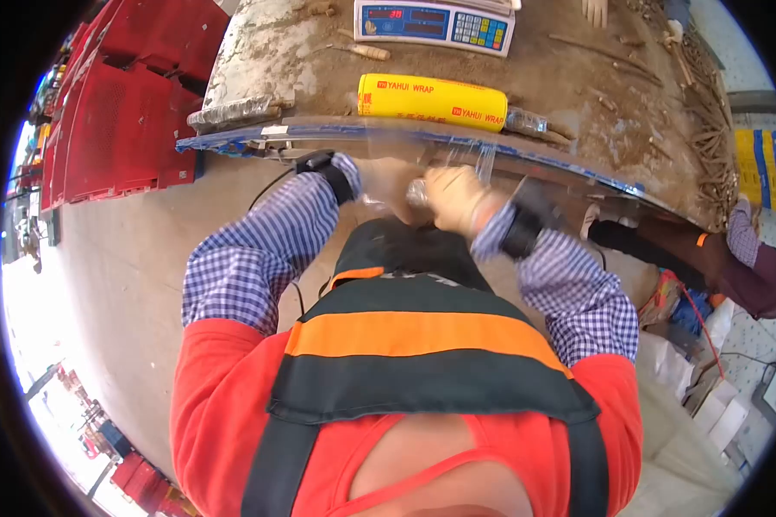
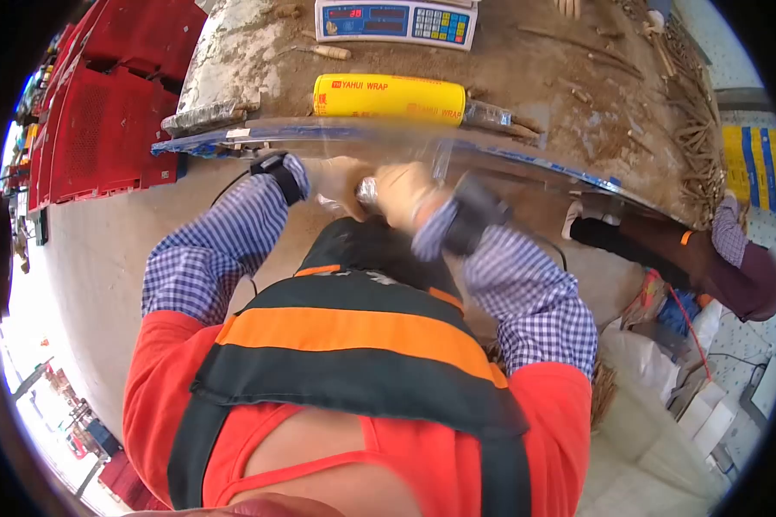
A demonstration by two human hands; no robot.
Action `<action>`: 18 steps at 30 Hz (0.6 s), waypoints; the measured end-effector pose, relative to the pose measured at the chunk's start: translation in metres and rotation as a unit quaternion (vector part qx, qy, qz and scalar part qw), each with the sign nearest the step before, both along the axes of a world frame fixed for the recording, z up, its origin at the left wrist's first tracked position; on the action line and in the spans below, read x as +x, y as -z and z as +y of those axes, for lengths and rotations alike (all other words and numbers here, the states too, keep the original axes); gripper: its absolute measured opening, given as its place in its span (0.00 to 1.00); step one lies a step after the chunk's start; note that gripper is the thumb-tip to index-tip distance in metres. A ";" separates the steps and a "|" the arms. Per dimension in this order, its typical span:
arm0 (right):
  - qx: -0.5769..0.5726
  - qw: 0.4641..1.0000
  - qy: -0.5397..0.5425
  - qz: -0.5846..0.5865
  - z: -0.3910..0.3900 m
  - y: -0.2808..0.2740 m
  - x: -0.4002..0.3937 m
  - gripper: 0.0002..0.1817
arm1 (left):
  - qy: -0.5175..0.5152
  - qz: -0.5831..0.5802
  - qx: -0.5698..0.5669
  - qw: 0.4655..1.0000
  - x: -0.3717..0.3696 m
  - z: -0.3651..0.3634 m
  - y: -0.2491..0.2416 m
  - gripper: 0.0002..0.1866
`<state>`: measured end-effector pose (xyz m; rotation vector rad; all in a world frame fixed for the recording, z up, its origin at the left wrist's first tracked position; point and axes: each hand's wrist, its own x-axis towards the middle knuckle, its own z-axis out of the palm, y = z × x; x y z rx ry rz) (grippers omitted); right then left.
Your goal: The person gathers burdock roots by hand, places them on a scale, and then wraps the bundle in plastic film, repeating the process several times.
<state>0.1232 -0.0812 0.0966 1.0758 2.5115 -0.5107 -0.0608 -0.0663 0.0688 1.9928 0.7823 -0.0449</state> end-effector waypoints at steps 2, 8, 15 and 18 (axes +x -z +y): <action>0.180 0.981 0.012 0.072 -0.016 0.006 -0.016 0.28 | -0.005 0.071 -0.122 0.990 -0.009 0.017 -0.002 0.39; -0.178 0.978 0.053 0.095 0.016 0.003 0.010 0.36 | -0.122 0.047 0.134 0.982 0.008 -0.033 -0.016 0.39; 0.235 0.968 0.011 0.089 -0.016 0.047 -0.007 0.40 | -0.023 0.146 -0.097 0.984 0.000 0.018 -0.075 0.38; 0.162 0.985 0.034 0.047 -0.009 0.022 -0.007 0.34 | -0.013 0.058 0.247 0.967 -0.006 0.033 -0.027 0.30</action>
